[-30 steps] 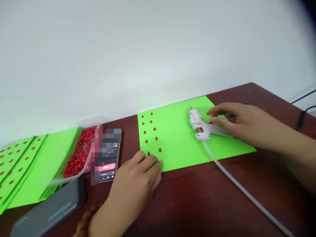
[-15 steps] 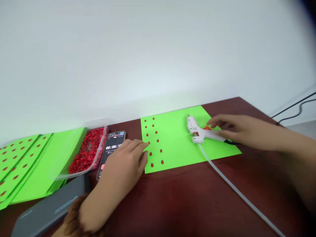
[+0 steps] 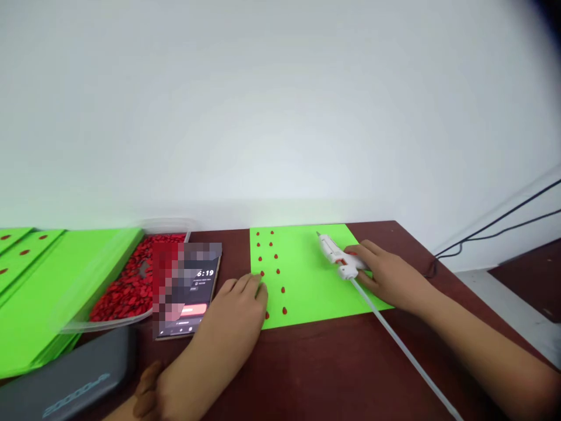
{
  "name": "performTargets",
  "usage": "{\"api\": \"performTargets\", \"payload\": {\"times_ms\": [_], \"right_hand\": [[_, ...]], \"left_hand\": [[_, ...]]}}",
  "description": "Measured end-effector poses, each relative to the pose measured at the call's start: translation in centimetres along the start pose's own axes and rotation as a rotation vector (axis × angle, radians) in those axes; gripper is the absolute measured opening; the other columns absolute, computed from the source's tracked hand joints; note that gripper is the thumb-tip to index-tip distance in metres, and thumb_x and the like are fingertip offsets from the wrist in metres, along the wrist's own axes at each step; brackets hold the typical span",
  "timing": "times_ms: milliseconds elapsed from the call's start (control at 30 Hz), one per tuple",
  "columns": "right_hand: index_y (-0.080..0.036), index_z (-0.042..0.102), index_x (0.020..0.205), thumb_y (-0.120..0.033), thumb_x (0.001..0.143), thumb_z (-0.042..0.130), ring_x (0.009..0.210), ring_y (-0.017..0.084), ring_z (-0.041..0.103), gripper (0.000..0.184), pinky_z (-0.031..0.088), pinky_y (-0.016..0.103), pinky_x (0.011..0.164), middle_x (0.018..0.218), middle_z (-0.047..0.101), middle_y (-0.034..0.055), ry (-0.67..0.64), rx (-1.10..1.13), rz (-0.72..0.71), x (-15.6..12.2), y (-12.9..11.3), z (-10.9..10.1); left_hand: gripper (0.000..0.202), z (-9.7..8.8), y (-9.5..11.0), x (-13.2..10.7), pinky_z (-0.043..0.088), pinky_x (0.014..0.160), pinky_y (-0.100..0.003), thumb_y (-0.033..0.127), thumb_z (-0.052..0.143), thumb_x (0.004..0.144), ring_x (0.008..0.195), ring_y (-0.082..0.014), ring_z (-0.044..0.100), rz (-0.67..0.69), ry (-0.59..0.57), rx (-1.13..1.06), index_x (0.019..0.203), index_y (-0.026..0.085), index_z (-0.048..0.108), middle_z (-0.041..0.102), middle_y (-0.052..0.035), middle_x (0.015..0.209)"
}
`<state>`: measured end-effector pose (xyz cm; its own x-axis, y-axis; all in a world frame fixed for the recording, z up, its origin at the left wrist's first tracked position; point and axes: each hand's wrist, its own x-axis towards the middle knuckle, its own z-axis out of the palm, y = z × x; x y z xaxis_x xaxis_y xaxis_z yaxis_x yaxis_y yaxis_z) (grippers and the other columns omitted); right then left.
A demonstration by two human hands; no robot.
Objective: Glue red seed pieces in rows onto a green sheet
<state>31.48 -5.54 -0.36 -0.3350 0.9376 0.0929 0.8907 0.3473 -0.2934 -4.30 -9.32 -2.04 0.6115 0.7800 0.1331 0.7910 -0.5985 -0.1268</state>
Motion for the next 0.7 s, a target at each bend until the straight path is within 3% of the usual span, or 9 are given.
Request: {"api": "performTargets", "payload": {"times_ms": [133,233,333,467,700], "right_hand": [[-0.023,0.065,0.123,-0.045,0.104,0.054,0.083,0.026,0.066,0.031,0.054,0.044,0.076,0.099,0.069,0.0091,0.038,0.366,-0.011,3.9,-0.9,-0.5],[-0.020,0.066,0.120,-0.054,0.106,0.047,0.063,0.021,0.059,0.041,0.051,0.038,0.062,0.073,0.062,0.0009,-0.025,0.485,-0.018,6.9,-1.0,0.1],[-0.019,0.070,0.117,-0.057,0.105,0.047,0.062,0.020,0.057,0.045,0.049,0.038,0.063,0.066,0.058,-0.0017,-0.080,0.558,-0.014,8.7,-0.7,0.8],[-0.019,0.071,0.112,-0.057,0.106,0.049,0.061,0.019,0.055,0.044,0.046,0.037,0.065,0.064,0.057,-0.0024,-0.111,0.595,0.071,8.9,-0.2,1.9],[-0.022,0.073,0.100,-0.067,0.104,0.047,0.057,0.019,0.052,0.052,0.042,0.034,0.058,0.060,0.056,-0.0019,-0.143,0.624,0.163,8.6,0.3,2.8]], "left_hand": [[0.042,0.7,0.2,-0.2,0.062,0.098,-0.049,-0.002,0.056,0.088,0.116,-0.0345,0.076,0.028,0.045,0.017,0.123,0.007,0.077,0.077,-0.0213,0.129],[0.045,1.0,0.2,-0.3,0.064,0.100,-0.048,-0.003,0.054,0.085,0.116,-0.0340,0.077,0.040,0.086,0.037,0.123,0.007,0.078,0.078,-0.0219,0.129],[0.049,1.0,0.1,-0.4,0.065,0.100,-0.047,-0.002,0.051,0.081,0.112,-0.0324,0.078,0.038,0.120,0.034,0.120,0.009,0.079,0.079,-0.0195,0.127],[0.051,0.9,-0.3,-0.6,0.065,0.100,-0.045,0.001,0.049,0.081,0.112,-0.0313,0.077,0.063,0.168,0.023,0.122,0.011,0.079,0.080,-0.0171,0.125],[0.041,1.9,-0.8,-1.3,0.062,0.101,-0.041,0.010,0.045,0.093,0.112,-0.0292,0.075,0.085,0.242,0.019,0.116,0.015,0.079,0.081,-0.0135,0.122]]}}
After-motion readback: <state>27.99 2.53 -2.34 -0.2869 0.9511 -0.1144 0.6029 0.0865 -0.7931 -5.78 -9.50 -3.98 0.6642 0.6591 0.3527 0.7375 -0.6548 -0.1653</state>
